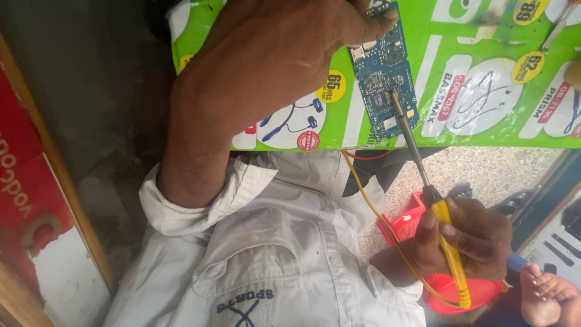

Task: The person uses a soldering iron to apply solder to several points on a small blue circuit board. The board is held steady with the left hand while the right hand guides the iron. The work is performed on a green product box used as a makeshift work surface.

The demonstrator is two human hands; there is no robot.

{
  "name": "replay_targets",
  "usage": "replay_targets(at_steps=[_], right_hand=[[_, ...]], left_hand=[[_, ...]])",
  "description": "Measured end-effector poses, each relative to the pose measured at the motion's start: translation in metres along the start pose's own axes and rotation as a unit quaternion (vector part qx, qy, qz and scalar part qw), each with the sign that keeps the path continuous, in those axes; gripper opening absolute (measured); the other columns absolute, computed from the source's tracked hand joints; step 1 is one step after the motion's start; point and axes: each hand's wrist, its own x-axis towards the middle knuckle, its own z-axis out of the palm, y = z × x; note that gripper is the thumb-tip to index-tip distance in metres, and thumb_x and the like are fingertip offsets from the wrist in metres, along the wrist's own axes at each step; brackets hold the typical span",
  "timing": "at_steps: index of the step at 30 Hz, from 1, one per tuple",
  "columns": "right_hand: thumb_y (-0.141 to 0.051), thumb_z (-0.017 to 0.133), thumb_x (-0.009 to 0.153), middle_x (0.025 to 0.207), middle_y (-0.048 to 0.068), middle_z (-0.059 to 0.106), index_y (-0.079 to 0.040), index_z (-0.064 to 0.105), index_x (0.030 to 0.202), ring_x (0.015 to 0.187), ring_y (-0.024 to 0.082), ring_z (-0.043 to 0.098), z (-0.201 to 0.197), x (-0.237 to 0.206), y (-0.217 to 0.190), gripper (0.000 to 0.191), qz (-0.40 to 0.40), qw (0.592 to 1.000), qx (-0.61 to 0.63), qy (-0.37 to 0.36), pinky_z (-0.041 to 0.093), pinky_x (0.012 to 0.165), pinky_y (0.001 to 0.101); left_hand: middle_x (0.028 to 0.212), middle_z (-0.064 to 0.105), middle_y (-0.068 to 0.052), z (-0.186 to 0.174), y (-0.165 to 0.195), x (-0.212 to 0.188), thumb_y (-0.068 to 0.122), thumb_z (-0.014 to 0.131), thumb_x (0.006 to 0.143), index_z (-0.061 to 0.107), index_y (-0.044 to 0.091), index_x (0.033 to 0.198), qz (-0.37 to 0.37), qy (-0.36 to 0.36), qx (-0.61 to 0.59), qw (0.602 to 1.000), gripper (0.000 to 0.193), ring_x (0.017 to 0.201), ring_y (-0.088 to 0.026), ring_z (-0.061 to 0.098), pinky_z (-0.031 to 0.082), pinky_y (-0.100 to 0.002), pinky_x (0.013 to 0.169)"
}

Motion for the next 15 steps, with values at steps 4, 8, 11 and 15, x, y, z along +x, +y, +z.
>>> replay_targets(at_steps=[4, 8, 11, 15], right_hand=[[-0.01, 0.09, 0.095, 0.1, 0.016, 0.07, -0.009, 0.065, 0.1, 0.076, 0.024, 0.072, 0.0, 0.008, -0.019, 0.026, -0.008, 0.997, 0.073, -0.003, 0.059, 0.068, 0.0318], [-0.01, 0.09, 0.096, 0.101, 0.016, 0.07, -0.009, 0.065, 0.101, 0.077, 0.024, 0.072, -0.001, 0.024, -0.046, 0.026, -0.002, 0.967, 0.255, 0.011, 0.059, 0.068, 0.0318], [-0.01, 0.09, 0.096, 0.101, 0.016, 0.071, -0.009, 0.065, 0.101, 0.077, 0.024, 0.072, -0.004, 0.045, -0.088, 0.026, 0.009, 0.918, 0.395, -0.002, 0.059, 0.068, 0.0317], [-0.01, 0.09, 0.096, 0.101, 0.016, 0.071, -0.009, 0.065, 0.101, 0.077, 0.024, 0.072, -0.005, 0.06, -0.158, 0.026, 0.034, 0.849, 0.508, -0.141, 0.059, 0.068, 0.0317]], left_hand=[[0.094, 0.076, -0.011, -0.001, 0.001, 0.001, 0.002, 0.069, 0.09, 0.078, 0.01, 0.119, -0.002, -0.004, -0.01, 1.0, 0.031, 0.066, -0.026, 0.07, 0.049, -0.041, 0.053], [0.096, 0.076, -0.011, 0.0, 0.001, -0.001, 0.003, 0.068, 0.097, 0.078, 0.011, 0.12, 0.003, 0.005, -0.013, 1.0, 0.026, 0.069, -0.026, 0.071, 0.049, -0.041, 0.056], [0.098, 0.077, -0.01, 0.001, -0.002, 0.0, 0.003, 0.068, 0.096, 0.078, 0.009, 0.119, 0.021, 0.023, -0.002, 1.0, 0.026, 0.072, -0.026, 0.071, 0.05, -0.041, 0.059], [0.096, 0.076, -0.011, 0.001, -0.002, 0.0, 0.002, 0.067, 0.096, 0.079, 0.011, 0.121, -0.011, -0.016, -0.015, 1.0, 0.029, 0.07, -0.027, 0.07, 0.048, -0.042, 0.057]])
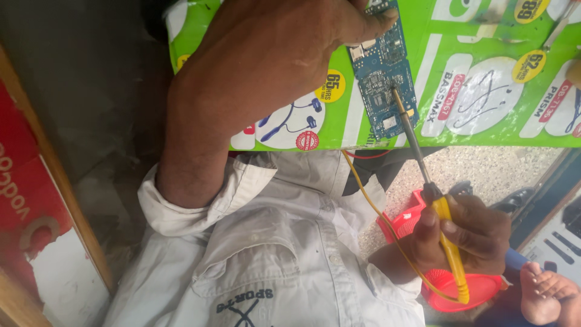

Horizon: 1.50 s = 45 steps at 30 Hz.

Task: The person uses a soldering iron to apply solder to several points on a small blue circuit board. The board is held steady with the left hand while the right hand guides the iron. The work is performed on a green product box used as a makeshift work surface.

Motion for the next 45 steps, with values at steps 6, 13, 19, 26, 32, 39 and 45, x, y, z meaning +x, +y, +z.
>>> replay_targets(at_steps=[6, 13, 19, 26, 32, 39, 45], right_hand=[[-0.014, 0.09, 0.091, 0.093, 0.015, 0.069, -0.007, 0.065, 0.093, 0.07, 0.024, 0.069, 0.05, -0.006, -0.005, 0.025, 0.028, 0.998, 0.058, 0.017, 0.057, 0.061, 0.0311], [-0.012, 0.09, 0.092, 0.088, 0.016, 0.068, -0.007, 0.062, 0.093, 0.065, 0.024, 0.069, 0.037, -0.004, 0.001, 0.028, -0.003, 0.998, 0.069, -0.012, 0.056, 0.057, 0.032], [-0.013, 0.09, 0.097, 0.098, 0.013, 0.064, -0.009, 0.062, 0.097, 0.076, 0.026, 0.072, 0.045, -0.008, -0.011, 0.029, 0.033, 0.998, 0.049, -0.024, 0.058, 0.062, 0.0324], [-0.014, 0.09, 0.09, 0.091, 0.011, 0.063, -0.01, 0.061, 0.09, 0.067, 0.022, 0.067, 0.046, -0.005, -0.011, 0.029, 0.027, 0.999, 0.047, -0.007, 0.055, 0.056, 0.0297], [-0.014, 0.089, 0.089, 0.09, 0.011, 0.067, -0.01, 0.06, 0.087, 0.071, 0.024, 0.066, 0.054, 0.001, -0.016, 0.03, 0.008, 0.999, 0.044, 0.011, 0.056, 0.059, 0.0325], [-0.009, 0.086, 0.096, 0.104, 0.018, 0.064, -0.005, 0.058, 0.1, 0.08, 0.03, 0.068, 0.002, 0.005, -0.007, 0.028, -0.016, 1.0, -0.001, 0.022, 0.055, 0.07, 0.034], [-0.014, 0.079, 0.098, 0.113, 0.021, 0.06, -0.002, 0.052, 0.11, 0.09, 0.036, 0.065, -0.072, -0.024, 0.049, 0.032, -0.052, 0.955, -0.259, 0.135, 0.052, 0.078, 0.0414]], left_hand=[[0.103, 0.076, -0.006, -0.002, 0.001, 0.001, -0.002, 0.068, 0.091, 0.079, 0.009, 0.119, 0.036, 0.038, 0.011, 0.999, 0.032, 0.08, -0.024, 0.073, 0.053, -0.039, 0.065], [0.106, 0.076, -0.004, 0.002, -0.001, -0.002, 0.002, 0.071, 0.098, 0.08, 0.011, 0.123, 0.032, 0.032, 0.027, 0.999, 0.027, 0.083, -0.021, 0.073, 0.054, -0.038, 0.069], [0.104, 0.076, -0.005, 0.003, -0.002, -0.002, 0.002, 0.072, 0.095, 0.079, 0.01, 0.123, 0.049, 0.043, 0.04, 0.997, 0.03, 0.083, -0.021, 0.073, 0.053, -0.038, 0.068], [0.101, 0.075, -0.006, 0.001, 0.0, -0.001, 0.002, 0.072, 0.093, 0.079, 0.009, 0.118, 0.038, 0.037, 0.013, 0.999, 0.027, 0.079, -0.023, 0.072, 0.053, -0.039, 0.066], [0.102, 0.076, -0.006, 0.0, 0.0, 0.0, 0.002, 0.07, 0.095, 0.079, 0.01, 0.121, 0.022, 0.017, 0.014, 1.0, 0.028, 0.079, -0.023, 0.072, 0.052, -0.039, 0.066], [0.099, 0.077, -0.007, 0.0, 0.0, 0.0, 0.002, 0.07, 0.093, 0.078, 0.008, 0.117, 0.054, 0.056, 0.004, 0.997, 0.026, 0.075, -0.024, 0.072, 0.052, -0.039, 0.063], [0.091, 0.076, -0.01, 0.0, 0.0, -0.001, 0.007, 0.072, 0.095, 0.08, 0.01, 0.116, 0.029, 0.032, 0.02, 0.999, 0.023, 0.067, -0.026, 0.069, 0.049, -0.041, 0.057]])
